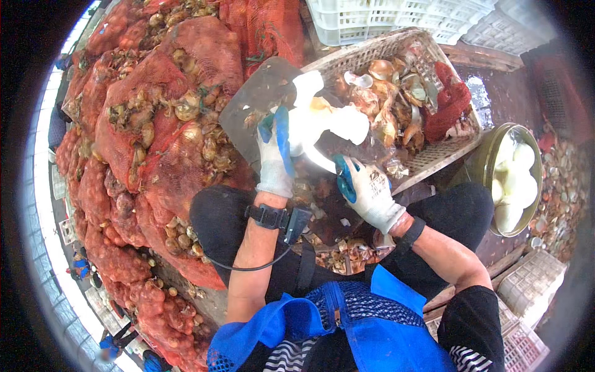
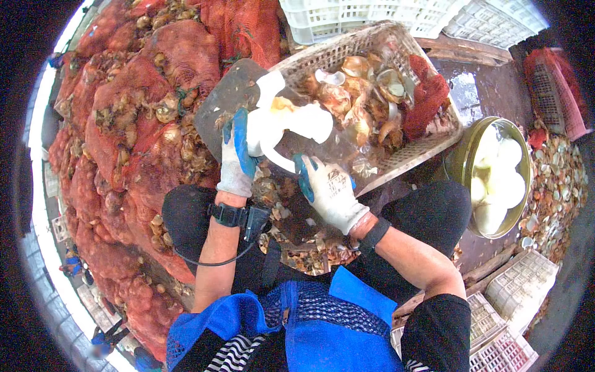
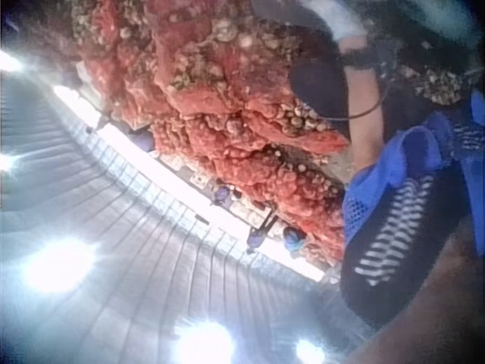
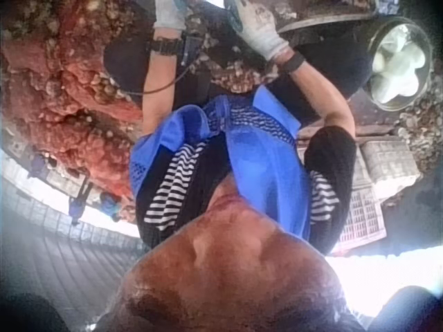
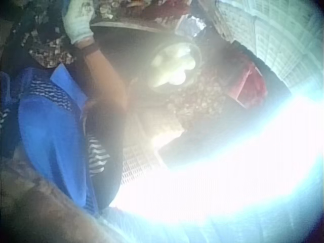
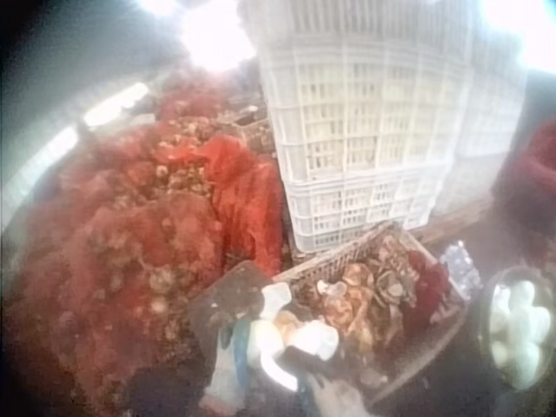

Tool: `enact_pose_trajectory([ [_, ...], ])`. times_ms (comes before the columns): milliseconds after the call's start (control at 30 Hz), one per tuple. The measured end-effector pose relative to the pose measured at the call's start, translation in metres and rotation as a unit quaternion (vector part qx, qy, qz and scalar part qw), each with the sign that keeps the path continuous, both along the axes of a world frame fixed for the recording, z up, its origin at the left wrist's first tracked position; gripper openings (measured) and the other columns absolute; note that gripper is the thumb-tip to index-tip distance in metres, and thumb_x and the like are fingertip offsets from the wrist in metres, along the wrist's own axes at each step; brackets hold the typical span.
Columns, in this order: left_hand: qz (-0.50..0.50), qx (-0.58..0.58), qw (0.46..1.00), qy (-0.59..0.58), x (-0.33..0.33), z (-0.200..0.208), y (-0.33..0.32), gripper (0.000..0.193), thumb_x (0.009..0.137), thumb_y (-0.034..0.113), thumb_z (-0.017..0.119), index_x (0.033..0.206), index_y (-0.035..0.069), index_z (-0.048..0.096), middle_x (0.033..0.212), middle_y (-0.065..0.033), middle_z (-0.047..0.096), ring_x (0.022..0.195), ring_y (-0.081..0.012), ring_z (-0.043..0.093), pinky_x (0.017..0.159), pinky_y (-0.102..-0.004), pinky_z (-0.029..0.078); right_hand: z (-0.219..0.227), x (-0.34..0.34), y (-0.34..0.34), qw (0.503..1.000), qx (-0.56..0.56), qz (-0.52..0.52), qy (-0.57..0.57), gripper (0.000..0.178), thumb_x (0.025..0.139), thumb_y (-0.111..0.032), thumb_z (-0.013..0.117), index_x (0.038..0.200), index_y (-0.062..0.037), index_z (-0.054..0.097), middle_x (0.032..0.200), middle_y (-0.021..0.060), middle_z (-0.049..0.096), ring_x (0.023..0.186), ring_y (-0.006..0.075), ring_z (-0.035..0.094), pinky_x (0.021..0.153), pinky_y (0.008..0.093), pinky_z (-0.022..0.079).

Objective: Peeling onions and placing them in a bowl in a large produce processing facility.

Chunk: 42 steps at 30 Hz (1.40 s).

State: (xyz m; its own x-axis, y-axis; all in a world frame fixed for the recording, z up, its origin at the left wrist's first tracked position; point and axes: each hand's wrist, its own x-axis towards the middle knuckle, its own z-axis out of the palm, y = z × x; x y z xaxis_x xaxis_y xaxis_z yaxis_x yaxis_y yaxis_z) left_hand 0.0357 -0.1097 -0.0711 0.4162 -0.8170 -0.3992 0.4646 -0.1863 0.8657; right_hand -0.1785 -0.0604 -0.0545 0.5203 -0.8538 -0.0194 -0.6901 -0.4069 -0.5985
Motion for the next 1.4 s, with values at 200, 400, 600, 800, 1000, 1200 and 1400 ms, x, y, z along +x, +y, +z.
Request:
enact_pose_trajectory([
  [200,-0.019,-0.055,0.998,-0.028,0.005,-0.023,0.0,0.036,0.098,0.032,0.067,0.122,0.009,0.051,0.107,-0.0084,0.064,0.086,-0.0175,0.065,0.065,-0.0325,0.056,-0.006,-0.002,-0.001,0.998,-0.05,-0.016,-0.019,0.042,0.087,-0.013,0.061,0.128,-0.006,0.054,0.108,0.0161,0.065,0.085,0.0368,0.065,0.072,0.0474,0.052],
  [400,-0.019,0.019,0.999,-0.033,0.009,-0.02,-0.001,0.044,0.103,0.033,0.056,0.141,0.012,0.046,0.129,-0.0119,0.062,0.109,-0.0253,0.068,0.077,-0.0424,0.062,0.012,0.0,-0.002,0.99,0.079,-0.048,-0.109,0.039,0.088,-0.012,0.061,0.126,-0.0058,0.053,0.102,0.0203,0.065,0.084,0.0396,0.065,0.073,0.0483,0.051],
  [600,-0.03,0.023,0.998,-0.052,0.001,-0.001,-0.003,0.044,0.098,0.036,0.066,0.132,0.011,0.051,0.12,-0.0113,0.065,0.104,-0.0236,0.069,0.077,-0.0419,0.062,0.005,0.0,-0.004,0.951,0.202,-0.121,-0.201,0.036,0.09,-0.015,0.062,0.124,-0.008,0.051,0.095,0.0204,0.066,0.088,0.0415,0.065,0.073,0.0487,0.051],
  [800,0.007,-0.015,1.0,0.003,-0.017,0.011,-0.002,0.038,0.098,0.032,0.066,0.124,0.007,0.054,0.112,-0.0104,0.066,0.093,-0.021,0.068,0.072,-0.0369,0.06,0.012,-0.004,-0.009,0.981,0.124,-0.078,-0.131,0.04,0.09,-0.017,0.063,0.127,-0.0088,0.05,0.096,0.0201,0.066,0.087,0.0427,0.064,0.073,0.0486,0.051],
  [1000,-0.018,-0.01,0.999,0.033,-0.013,0.007,-0.004,0.035,0.098,0.032,0.064,0.122,0.007,0.056,0.11,-0.0105,0.066,0.091,-0.0208,0.068,0.07,-0.037,0.06,0.018,-0.005,-0.011,0.978,0.127,-0.061,-0.152,0.036,0.09,-0.018,0.063,0.123,-0.0085,0.052,0.096,0.0202,0.066,0.087,0.0429,0.064,0.072,0.0496,0.051],
  [1200,-0.043,-0.068,0.991,-0.109,0.0,-0.008,-0.004,0.031,0.096,0.024,0.069,0.115,0.004,0.057,0.098,-0.0098,0.066,0.082,-0.019,0.068,0.067,-0.0333,0.058,0.024,0.001,-0.016,0.974,0.179,-0.019,-0.136,0.037,0.091,-0.02,0.062,0.125,-0.0084,0.052,0.094,0.0204,0.066,0.088,0.0422,0.065,0.073,0.0489,0.052],
  [1400,-0.011,-0.027,0.999,-0.04,-0.015,0.012,-0.001,0.033,0.098,0.027,0.067,0.122,0.006,0.059,0.108,-0.0085,0.067,0.092,-0.0184,0.067,0.077,-0.0332,0.058,0.018,-0.006,-0.02,0.97,0.191,-0.035,-0.147,0.038,0.09,-0.02,0.063,0.124,-0.0081,0.052,0.089,0.0207,0.066,0.084,0.043,0.064,0.072,0.0485,0.051],
])
